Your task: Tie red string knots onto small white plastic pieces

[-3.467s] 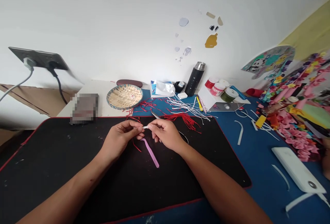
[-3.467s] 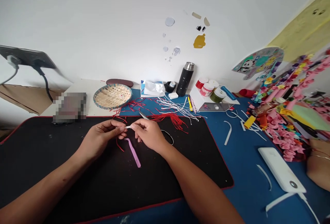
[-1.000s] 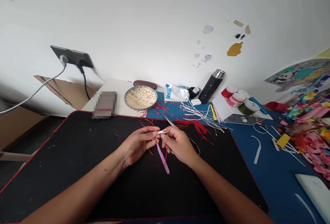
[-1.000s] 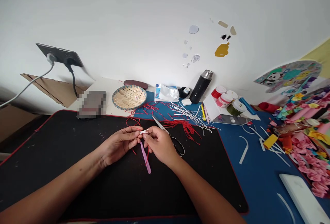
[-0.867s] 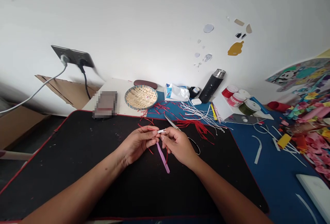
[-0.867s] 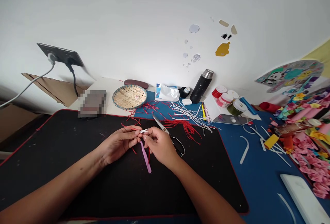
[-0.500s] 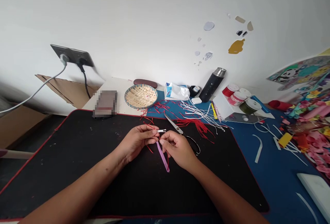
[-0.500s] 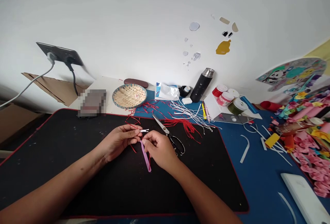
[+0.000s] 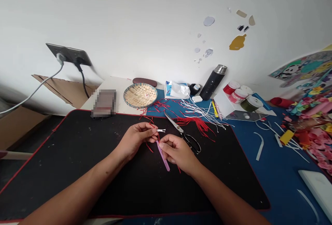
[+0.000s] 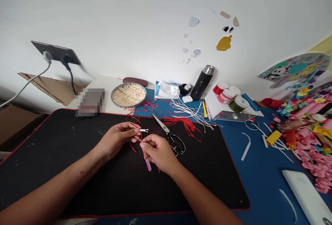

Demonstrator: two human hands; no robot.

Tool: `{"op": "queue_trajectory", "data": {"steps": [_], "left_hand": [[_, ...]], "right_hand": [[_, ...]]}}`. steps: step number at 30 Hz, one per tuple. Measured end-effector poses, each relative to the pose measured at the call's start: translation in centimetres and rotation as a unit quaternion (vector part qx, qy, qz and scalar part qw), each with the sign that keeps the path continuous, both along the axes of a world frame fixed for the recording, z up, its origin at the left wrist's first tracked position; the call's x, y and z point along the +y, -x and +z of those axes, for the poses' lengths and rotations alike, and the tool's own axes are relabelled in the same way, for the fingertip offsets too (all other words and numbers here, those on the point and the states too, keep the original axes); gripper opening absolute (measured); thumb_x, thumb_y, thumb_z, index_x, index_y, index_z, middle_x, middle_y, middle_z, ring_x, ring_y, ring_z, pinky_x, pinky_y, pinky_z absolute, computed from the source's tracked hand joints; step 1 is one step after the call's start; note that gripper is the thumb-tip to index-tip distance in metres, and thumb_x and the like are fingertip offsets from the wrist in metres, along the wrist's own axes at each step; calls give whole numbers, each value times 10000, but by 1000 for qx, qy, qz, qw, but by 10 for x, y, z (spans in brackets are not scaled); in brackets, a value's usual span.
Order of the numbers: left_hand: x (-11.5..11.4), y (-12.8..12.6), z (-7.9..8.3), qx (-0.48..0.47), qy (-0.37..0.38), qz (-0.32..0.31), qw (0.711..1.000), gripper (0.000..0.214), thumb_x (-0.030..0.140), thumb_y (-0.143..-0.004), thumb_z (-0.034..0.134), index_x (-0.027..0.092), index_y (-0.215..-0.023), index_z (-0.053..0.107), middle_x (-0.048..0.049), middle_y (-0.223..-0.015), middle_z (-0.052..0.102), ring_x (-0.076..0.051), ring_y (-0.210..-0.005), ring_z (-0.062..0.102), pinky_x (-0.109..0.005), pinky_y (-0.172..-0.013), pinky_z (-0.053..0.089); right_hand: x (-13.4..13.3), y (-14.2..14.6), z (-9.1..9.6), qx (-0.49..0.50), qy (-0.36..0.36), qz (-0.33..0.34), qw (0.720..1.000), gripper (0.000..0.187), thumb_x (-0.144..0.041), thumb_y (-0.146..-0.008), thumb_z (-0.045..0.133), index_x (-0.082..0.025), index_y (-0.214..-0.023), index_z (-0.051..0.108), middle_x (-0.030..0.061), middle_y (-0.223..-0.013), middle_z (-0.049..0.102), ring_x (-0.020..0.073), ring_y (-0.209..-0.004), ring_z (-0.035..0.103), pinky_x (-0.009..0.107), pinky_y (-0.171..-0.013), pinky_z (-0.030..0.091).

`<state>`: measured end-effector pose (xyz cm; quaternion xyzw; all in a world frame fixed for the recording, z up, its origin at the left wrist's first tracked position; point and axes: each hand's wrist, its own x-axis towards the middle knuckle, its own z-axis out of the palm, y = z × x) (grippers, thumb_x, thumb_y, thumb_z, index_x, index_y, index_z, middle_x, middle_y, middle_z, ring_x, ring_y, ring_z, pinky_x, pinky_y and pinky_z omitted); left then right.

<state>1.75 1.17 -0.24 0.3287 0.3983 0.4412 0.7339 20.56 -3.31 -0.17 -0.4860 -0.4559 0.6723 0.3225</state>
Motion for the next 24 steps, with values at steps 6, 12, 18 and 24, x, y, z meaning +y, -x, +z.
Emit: {"op": "queue_trajectory", "data": {"steps": [6,12,18,24], "left_hand": [[1,1,2,20,-12,10,1000,367,348,-622,997,115,-799,776,-63,-755,760,-148,-646,702,-230,-622,573],[1,2,1,65,-51,16,996,367,377,-647,976,120,-802,763,-53,-743,749,-152,-631,692,-238,-612,571],[0,1,2,121,-83,-5,989,289,358,-721,924,143,-828,764,-38,-683,730,-154,-612,675,-234,-604,553],[-3,0,4,132,-99,-33,986,222,332,-756,887,157,-817,764,-39,-703,744,-149,-594,654,-235,-596,529]], "right_hand": [[-2,-2,-2,-19,-17,13,1000,348,-512,-873,726,-191,-942,612,-45,-631,569,93,-509,461,206,-464,307],[-4,-2,5,-103,-91,58,989,152,-329,-897,698,-204,-974,658,-33,-738,614,118,-608,558,244,-596,420],[-2,-3,31,-239,-187,148,941,121,-333,-955,682,-229,-939,741,-36,-658,613,128,-601,541,249,-590,351],[9,-7,54,-324,-323,188,869,301,-314,-1034,599,-213,-761,676,-10,-652,630,130,-588,494,278,-586,260]]}}
